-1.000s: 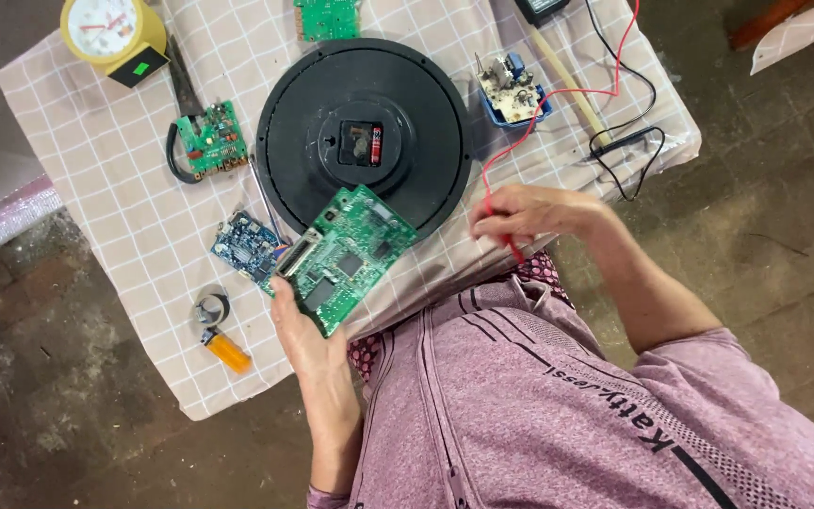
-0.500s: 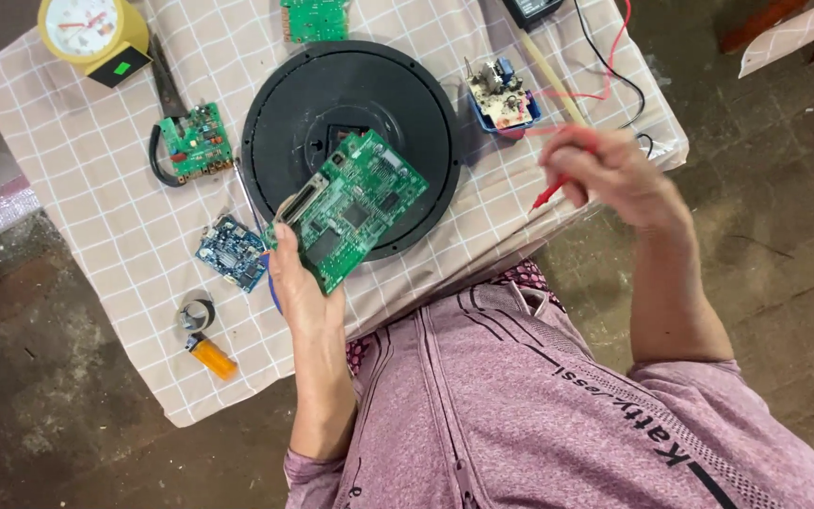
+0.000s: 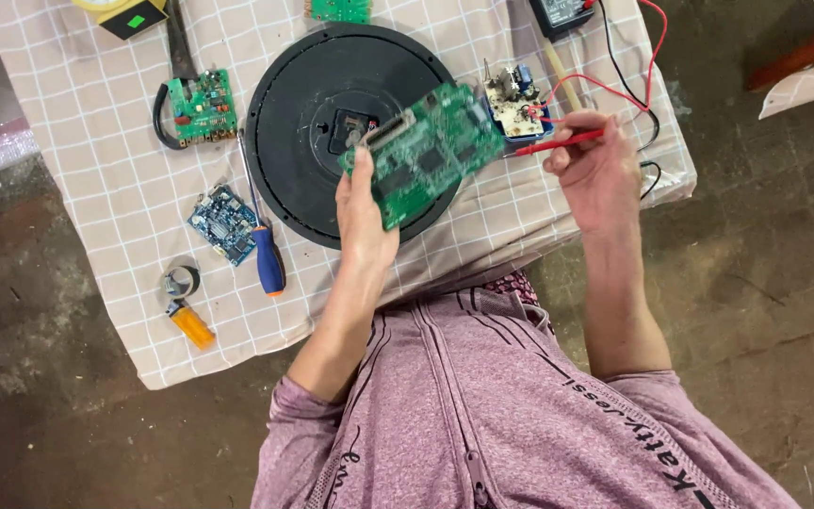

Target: Testing and inspecting multiple electronic circuit boards using a multimeter probe on a repair bench.

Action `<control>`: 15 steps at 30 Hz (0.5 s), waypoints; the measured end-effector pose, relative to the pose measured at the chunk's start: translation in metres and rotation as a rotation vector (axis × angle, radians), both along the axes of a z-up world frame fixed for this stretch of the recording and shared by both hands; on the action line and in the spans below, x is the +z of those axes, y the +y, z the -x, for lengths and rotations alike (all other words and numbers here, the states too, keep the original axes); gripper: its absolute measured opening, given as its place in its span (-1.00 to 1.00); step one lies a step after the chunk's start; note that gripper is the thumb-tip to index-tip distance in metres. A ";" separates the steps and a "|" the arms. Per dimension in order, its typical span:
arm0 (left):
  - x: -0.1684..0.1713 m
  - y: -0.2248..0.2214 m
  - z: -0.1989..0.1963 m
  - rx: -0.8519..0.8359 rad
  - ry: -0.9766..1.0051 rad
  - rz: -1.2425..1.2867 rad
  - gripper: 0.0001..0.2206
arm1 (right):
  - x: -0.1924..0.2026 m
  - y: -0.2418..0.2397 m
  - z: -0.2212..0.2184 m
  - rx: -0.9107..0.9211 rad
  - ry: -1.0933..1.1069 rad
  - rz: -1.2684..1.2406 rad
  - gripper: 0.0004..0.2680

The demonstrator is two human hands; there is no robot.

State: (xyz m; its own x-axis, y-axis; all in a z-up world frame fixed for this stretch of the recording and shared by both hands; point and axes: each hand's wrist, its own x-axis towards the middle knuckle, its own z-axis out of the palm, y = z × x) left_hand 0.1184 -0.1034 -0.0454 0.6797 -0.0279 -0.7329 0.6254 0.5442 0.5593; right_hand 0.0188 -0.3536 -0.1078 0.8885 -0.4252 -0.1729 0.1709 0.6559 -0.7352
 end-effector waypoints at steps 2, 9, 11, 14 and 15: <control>-0.006 -0.012 -0.011 0.000 -0.028 0.013 -0.10 | -0.013 -0.001 0.000 0.000 0.004 -0.014 -0.69; 0.009 -0.068 -0.068 -0.399 -0.111 -0.264 0.07 | -0.021 0.007 0.004 0.024 0.093 0.082 -0.68; -0.040 -0.083 -0.099 -0.417 -0.253 -0.231 0.02 | -0.020 0.013 0.001 0.106 0.203 0.257 -0.76; -0.099 -0.108 -0.143 -0.392 -0.430 -0.149 -0.03 | -0.026 0.021 0.000 0.307 0.315 0.415 -0.79; -0.116 -0.117 -0.157 -0.348 -0.467 -0.107 -0.03 | -0.030 0.023 0.000 0.424 0.312 0.392 -0.74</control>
State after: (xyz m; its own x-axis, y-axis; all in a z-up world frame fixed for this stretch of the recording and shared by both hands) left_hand 0.2757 -0.2199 -0.1612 0.8952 -0.2496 -0.3693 0.4314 0.2770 0.8586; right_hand 0.0190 -0.3301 -0.1379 0.9261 -0.1328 -0.3531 -0.3038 0.2923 -0.9068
